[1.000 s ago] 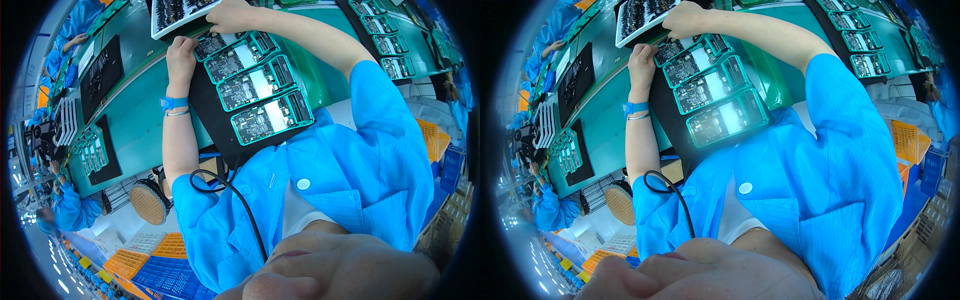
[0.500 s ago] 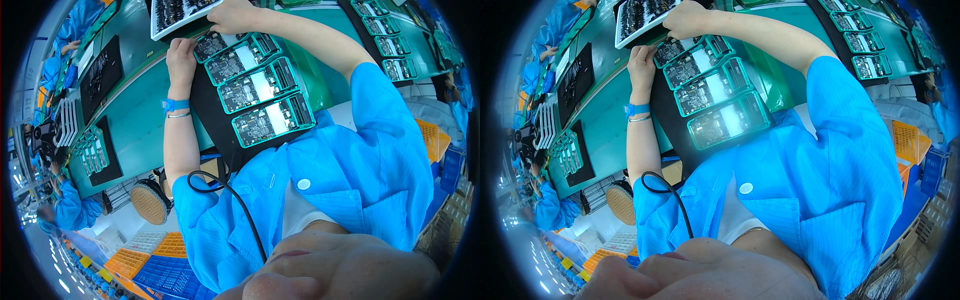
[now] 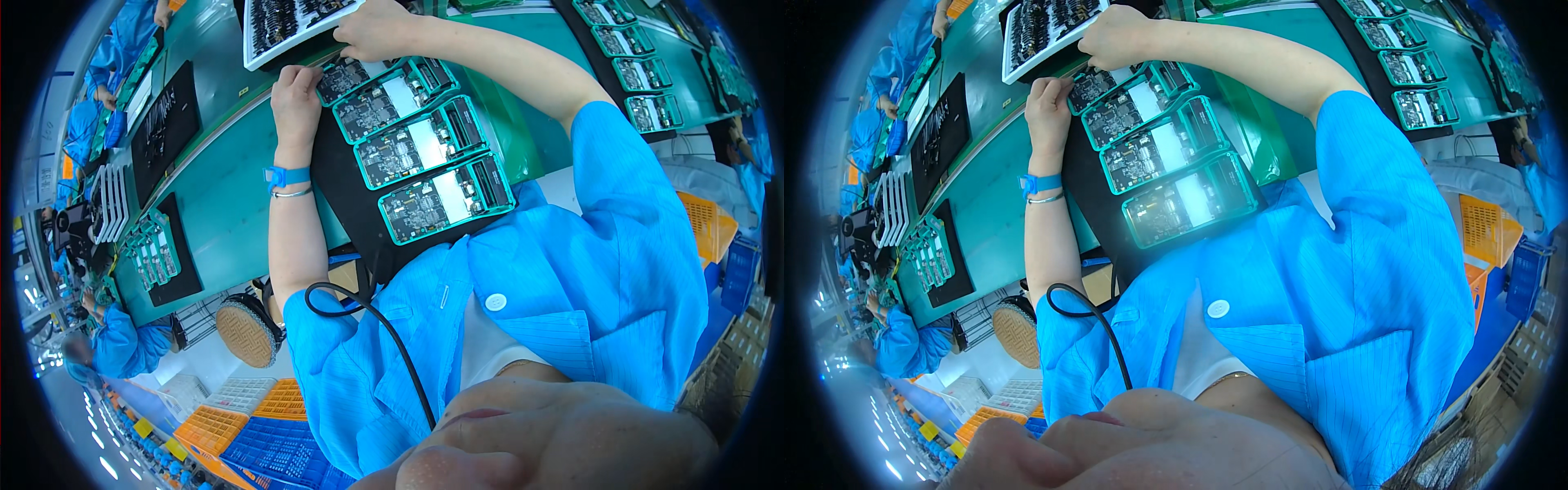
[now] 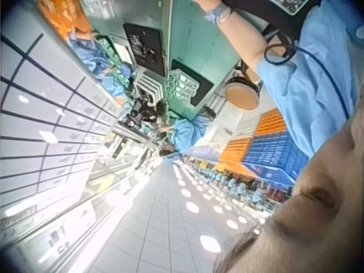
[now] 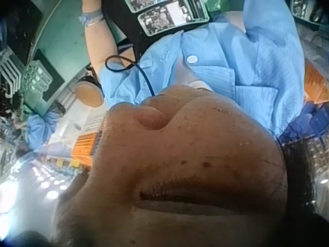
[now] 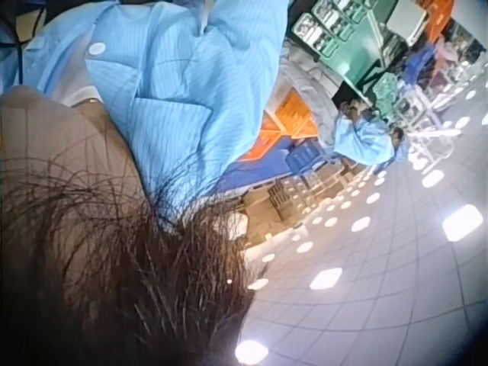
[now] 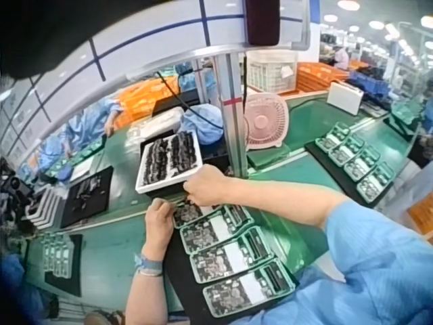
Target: Assembling components onto printed circuit boards on an electronics assembly line.
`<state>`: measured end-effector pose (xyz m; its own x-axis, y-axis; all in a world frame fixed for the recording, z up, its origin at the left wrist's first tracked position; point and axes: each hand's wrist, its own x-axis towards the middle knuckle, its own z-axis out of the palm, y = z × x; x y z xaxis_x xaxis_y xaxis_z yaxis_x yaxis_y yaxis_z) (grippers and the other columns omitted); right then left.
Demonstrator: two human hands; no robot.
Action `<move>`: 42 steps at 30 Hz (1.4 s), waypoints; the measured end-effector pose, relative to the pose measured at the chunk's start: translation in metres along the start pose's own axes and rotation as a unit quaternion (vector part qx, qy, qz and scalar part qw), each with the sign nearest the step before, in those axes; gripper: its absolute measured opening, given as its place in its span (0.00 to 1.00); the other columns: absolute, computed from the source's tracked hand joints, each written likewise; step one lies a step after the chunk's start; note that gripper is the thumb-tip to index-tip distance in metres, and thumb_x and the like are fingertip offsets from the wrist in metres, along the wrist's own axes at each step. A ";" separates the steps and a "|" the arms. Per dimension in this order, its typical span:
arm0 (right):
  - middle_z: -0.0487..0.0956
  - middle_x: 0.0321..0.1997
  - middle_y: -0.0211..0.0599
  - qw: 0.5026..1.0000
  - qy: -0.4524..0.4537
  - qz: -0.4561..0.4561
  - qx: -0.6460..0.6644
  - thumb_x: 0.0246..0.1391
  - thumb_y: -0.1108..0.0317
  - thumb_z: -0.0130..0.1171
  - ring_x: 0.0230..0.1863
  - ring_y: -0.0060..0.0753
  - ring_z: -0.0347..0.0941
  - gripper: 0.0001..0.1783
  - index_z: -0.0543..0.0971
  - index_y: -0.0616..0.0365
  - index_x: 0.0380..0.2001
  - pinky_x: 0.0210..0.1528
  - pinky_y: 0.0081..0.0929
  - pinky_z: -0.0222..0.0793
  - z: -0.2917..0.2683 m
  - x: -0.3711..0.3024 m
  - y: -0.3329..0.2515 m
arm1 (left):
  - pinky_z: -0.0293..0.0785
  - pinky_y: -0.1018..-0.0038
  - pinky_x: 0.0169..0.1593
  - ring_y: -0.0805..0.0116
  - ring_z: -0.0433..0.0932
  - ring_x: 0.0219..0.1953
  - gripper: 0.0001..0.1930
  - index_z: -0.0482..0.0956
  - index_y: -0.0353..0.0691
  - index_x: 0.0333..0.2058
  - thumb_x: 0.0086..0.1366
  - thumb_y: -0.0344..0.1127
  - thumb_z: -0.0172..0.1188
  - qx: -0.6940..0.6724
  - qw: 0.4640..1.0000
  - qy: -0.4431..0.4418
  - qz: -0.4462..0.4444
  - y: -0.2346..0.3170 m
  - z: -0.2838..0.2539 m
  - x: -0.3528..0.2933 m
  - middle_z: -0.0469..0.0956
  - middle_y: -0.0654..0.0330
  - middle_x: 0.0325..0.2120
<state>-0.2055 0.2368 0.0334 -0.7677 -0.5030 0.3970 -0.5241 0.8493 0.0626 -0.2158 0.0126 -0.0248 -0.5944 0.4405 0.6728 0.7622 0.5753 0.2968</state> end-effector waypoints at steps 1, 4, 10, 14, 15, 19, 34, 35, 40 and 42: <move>0.81 0.23 0.43 1.000 -0.026 0.005 -0.001 0.46 0.55 0.66 0.28 0.48 0.80 0.16 0.83 0.57 0.21 0.31 0.45 0.74 -0.002 0.000 -0.001 | 0.76 0.62 0.37 0.53 0.78 0.34 0.04 0.83 0.41 0.31 0.57 0.25 0.65 0.004 1.000 -0.005 0.004 0.000 0.000 0.000 0.78 0.59 0.32; 0.82 0.23 0.37 0.998 -0.022 -0.011 -0.054 0.50 0.51 0.65 0.28 0.42 0.82 0.15 0.84 0.51 0.27 0.30 0.40 0.77 0.013 0.004 0.002 | 0.75 0.62 0.37 0.54 0.78 0.34 0.04 0.82 0.40 0.30 0.57 0.24 0.64 0.012 1.000 -0.012 0.015 0.001 -0.001 0.001 0.77 0.58 0.31; 0.82 0.24 0.37 0.999 -0.013 -0.023 -0.037 0.50 0.54 0.66 0.29 0.41 0.83 0.12 0.85 0.51 0.29 0.31 0.39 0.78 0.014 0.003 0.002 | 0.75 0.61 0.37 0.53 0.78 0.34 0.04 0.82 0.40 0.29 0.55 0.23 0.63 0.026 0.999 -0.014 0.028 0.002 -0.004 0.002 0.77 0.58 0.31; 0.83 0.24 0.36 0.999 -0.016 -0.023 -0.039 0.52 0.54 0.65 0.29 0.41 0.83 0.12 0.85 0.50 0.30 0.31 0.39 0.78 0.014 0.003 0.001 | 0.75 0.61 0.38 0.53 0.78 0.34 0.04 0.82 0.40 0.29 0.55 0.22 0.63 0.025 0.999 -0.016 0.026 0.002 -0.005 0.002 0.77 0.58 0.30; 0.83 0.24 0.37 0.998 -0.021 -0.025 -0.044 0.52 0.54 0.65 0.30 0.40 0.83 0.12 0.85 0.50 0.30 0.31 0.39 0.78 0.013 0.003 0.001 | 0.75 0.61 0.38 0.53 0.78 0.34 0.04 0.82 0.40 0.29 0.55 0.22 0.63 0.024 0.999 -0.016 0.026 0.003 -0.005 0.002 0.77 0.58 0.30; 0.83 0.26 0.37 0.998 -0.025 -0.021 -0.051 0.52 0.55 0.65 0.31 0.40 0.83 0.12 0.85 0.51 0.31 0.32 0.38 0.78 0.012 0.001 0.000 | 0.75 0.61 0.38 0.53 0.78 0.34 0.05 0.82 0.40 0.29 0.54 0.22 0.63 0.023 0.999 -0.016 0.022 0.004 -0.005 0.001 0.77 0.58 0.30; 0.83 0.27 0.37 0.999 -0.015 -0.025 -0.040 0.52 0.57 0.65 0.33 0.42 0.83 0.11 0.84 0.52 0.30 0.33 0.40 0.78 0.012 0.001 0.000 | 0.77 0.63 0.39 0.54 0.80 0.35 0.04 0.83 0.39 0.32 0.59 0.23 0.62 0.033 0.999 -0.024 0.012 0.004 -0.005 -0.001 0.78 0.57 0.32; 0.83 0.27 0.37 0.999 -0.015 -0.025 -0.041 0.52 0.57 0.65 0.33 0.42 0.83 0.11 0.84 0.52 0.30 0.33 0.40 0.78 0.012 0.001 0.000 | 0.77 0.63 0.39 0.54 0.80 0.36 0.04 0.83 0.39 0.32 0.59 0.23 0.62 0.030 0.999 -0.021 0.015 0.004 -0.005 0.000 0.78 0.57 0.32; 0.84 0.28 0.38 0.998 -0.057 0.002 -0.028 0.51 0.56 0.66 0.34 0.42 0.83 0.12 0.85 0.52 0.30 0.36 0.40 0.78 0.006 0.003 -0.002 | 0.77 0.64 0.39 0.54 0.80 0.35 0.04 0.83 0.39 0.32 0.59 0.23 0.63 0.026 0.999 -0.022 0.017 0.002 -0.004 -0.001 0.78 0.57 0.32; 0.84 0.28 0.38 0.998 -0.059 0.002 -0.022 0.51 0.56 0.66 0.34 0.42 0.83 0.11 0.85 0.52 0.30 0.37 0.40 0.78 0.006 0.003 -0.002 | 0.77 0.64 0.39 0.54 0.80 0.35 0.04 0.83 0.39 0.32 0.59 0.24 0.63 0.024 0.999 -0.020 0.017 0.001 -0.003 -0.001 0.78 0.57 0.32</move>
<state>-0.2091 0.2326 0.0291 -0.8093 -0.5120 0.2879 -0.5056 0.8567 0.1023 -0.2139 0.0110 -0.0230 -0.5784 0.4875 0.6540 0.7699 0.5912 0.2402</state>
